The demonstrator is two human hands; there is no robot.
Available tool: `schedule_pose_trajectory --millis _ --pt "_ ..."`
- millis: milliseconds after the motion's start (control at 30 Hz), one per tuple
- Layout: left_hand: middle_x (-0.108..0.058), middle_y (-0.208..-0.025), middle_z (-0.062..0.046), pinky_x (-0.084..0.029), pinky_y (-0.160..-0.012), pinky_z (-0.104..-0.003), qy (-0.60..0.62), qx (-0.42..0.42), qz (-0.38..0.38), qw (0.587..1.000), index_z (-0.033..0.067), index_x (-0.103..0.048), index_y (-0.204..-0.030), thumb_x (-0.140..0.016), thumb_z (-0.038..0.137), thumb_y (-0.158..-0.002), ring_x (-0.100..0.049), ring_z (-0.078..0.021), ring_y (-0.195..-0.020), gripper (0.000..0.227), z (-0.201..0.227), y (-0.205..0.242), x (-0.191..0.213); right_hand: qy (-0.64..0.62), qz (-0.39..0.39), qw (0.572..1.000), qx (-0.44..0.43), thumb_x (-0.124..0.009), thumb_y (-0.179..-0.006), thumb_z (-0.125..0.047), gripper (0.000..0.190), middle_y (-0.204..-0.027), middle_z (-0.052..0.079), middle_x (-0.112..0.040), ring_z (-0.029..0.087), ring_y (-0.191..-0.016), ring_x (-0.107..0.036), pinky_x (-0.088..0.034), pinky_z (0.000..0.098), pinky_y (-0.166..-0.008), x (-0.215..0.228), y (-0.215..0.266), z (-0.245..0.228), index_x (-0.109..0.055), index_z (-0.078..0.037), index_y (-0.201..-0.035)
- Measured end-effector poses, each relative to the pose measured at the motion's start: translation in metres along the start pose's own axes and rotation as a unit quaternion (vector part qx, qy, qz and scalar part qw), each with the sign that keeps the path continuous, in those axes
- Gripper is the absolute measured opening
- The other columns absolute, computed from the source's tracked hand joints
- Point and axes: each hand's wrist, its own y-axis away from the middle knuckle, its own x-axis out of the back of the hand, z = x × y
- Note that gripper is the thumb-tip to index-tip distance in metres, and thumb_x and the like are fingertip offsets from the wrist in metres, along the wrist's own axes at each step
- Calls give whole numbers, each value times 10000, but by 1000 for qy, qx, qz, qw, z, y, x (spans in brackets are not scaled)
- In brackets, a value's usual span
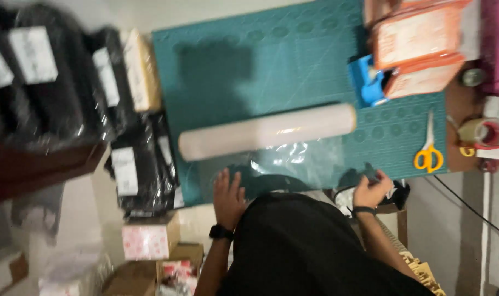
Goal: The person unrolls a sheet of clear plastic wrap on a green cutting mat, then places several small orange packages onto the wrap and folds the plastic around them. The person repeatedly picks up, stacks, and repositions the wrapped packages on the mat while handling the plastic wrap and a blue tape dispenser.
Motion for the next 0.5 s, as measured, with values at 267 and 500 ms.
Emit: schedule_pose_trajectory --millis 267,500 --pt "-360 -1613 -284 -322 -1094 -754 -124 -59 -50 989 158 -478 -1555 -921 559 -521 -385 -538 -1432 1194 43 -201 -20 -70 27 995 65 -747 -862 77 523 -1190 180 -421 361 -979 -593 -544 423 -767 -54 -133 -92 -517 -31 -1319" --pt "-601 -1436 -173 -302 -1186 -594 -155 -123 99 975 90 -607 -1454 -928 180 -682 -523 -404 -1365 841 2 -403 -37 -53 49 992 107 -732 -827 112 547 -1179 197 -435 360 -1006 -570 -546 423 -765 -66 -229 -146 -512 8 -1317"
